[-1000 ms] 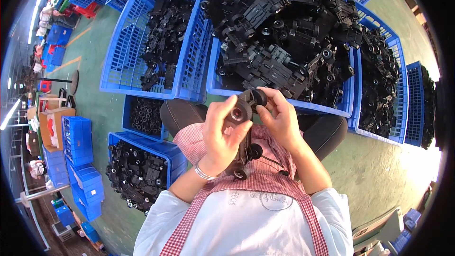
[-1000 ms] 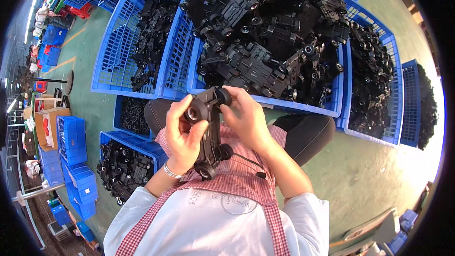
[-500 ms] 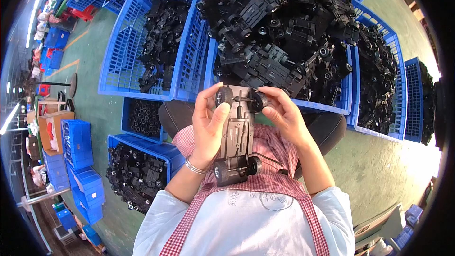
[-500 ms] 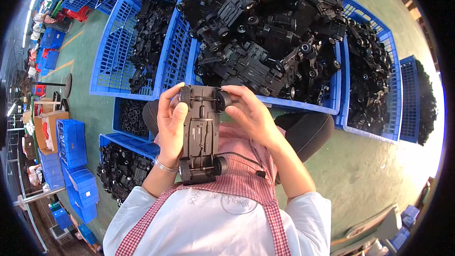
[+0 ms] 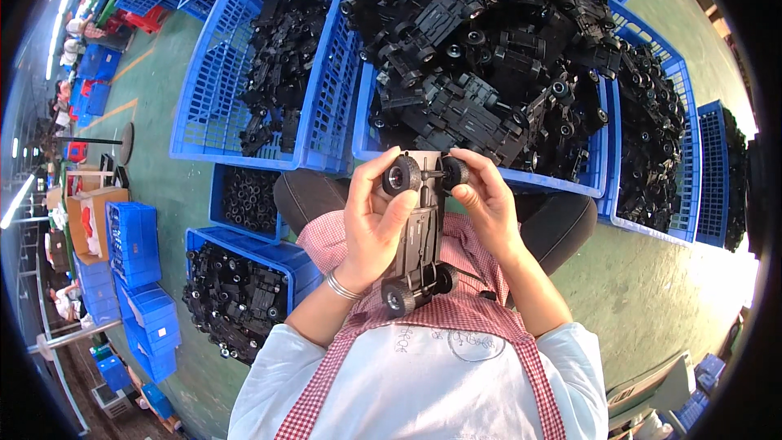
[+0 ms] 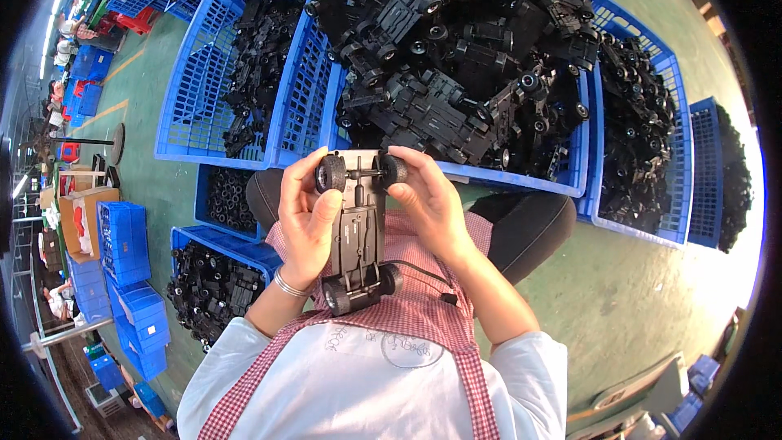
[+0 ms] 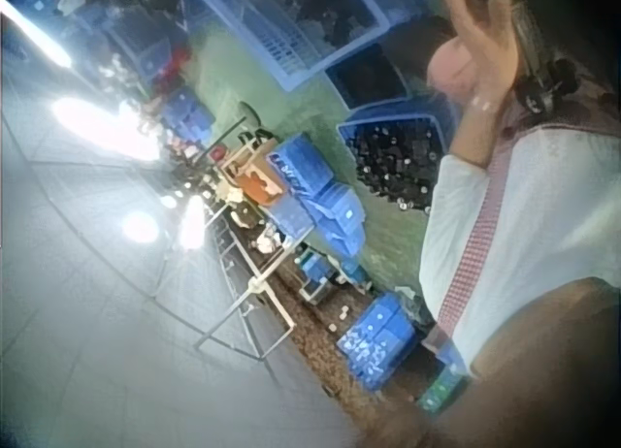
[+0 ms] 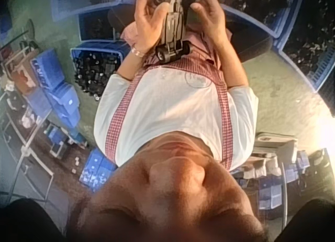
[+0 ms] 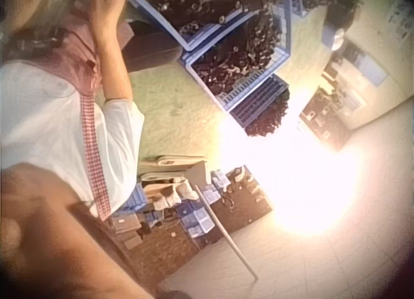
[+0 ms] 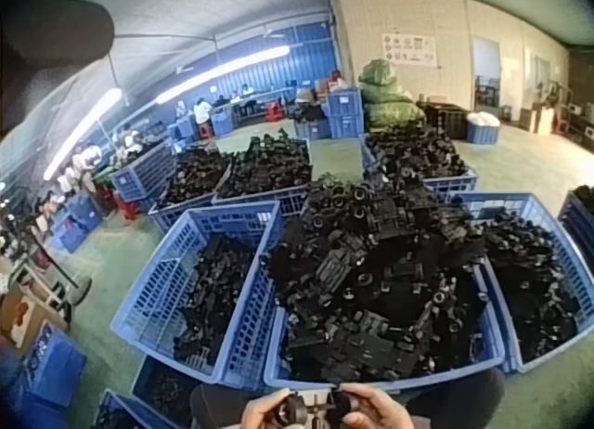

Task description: The recorder is inspecting and checking the assembly of toy car chassis and wheels.

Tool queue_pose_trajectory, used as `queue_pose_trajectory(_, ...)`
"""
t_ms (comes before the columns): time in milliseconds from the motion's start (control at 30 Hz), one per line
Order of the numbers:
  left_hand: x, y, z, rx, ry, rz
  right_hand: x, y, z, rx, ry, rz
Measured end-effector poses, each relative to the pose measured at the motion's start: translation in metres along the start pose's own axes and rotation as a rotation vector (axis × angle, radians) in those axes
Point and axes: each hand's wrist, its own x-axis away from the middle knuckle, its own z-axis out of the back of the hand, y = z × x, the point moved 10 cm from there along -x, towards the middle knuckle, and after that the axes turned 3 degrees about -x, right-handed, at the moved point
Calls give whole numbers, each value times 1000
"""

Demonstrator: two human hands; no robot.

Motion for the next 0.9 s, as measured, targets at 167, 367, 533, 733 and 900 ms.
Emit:
queue_pose_trajectory(167, 3, 2, 0, -119, 0, -69, 5, 8, 2, -37, 42, -61)
queue_pose_trajectory(367, 2, 6, -3, -224, -50, -56, 5, 13, 8, -135, 61, -62)
queue_pose_trajectory(533, 0, 24, -11, -315, -77, -258, 0, 11, 9, -155, 55, -50)
queue_pose_trajectory(733, 4, 2, -2, -51, -10, -22, 4, 11, 5, -86, 29, -11)
queue_pose_trajectory(900, -2, -2, 1, 22, 11, 76, 8, -10, 4, 344, -20, 295)
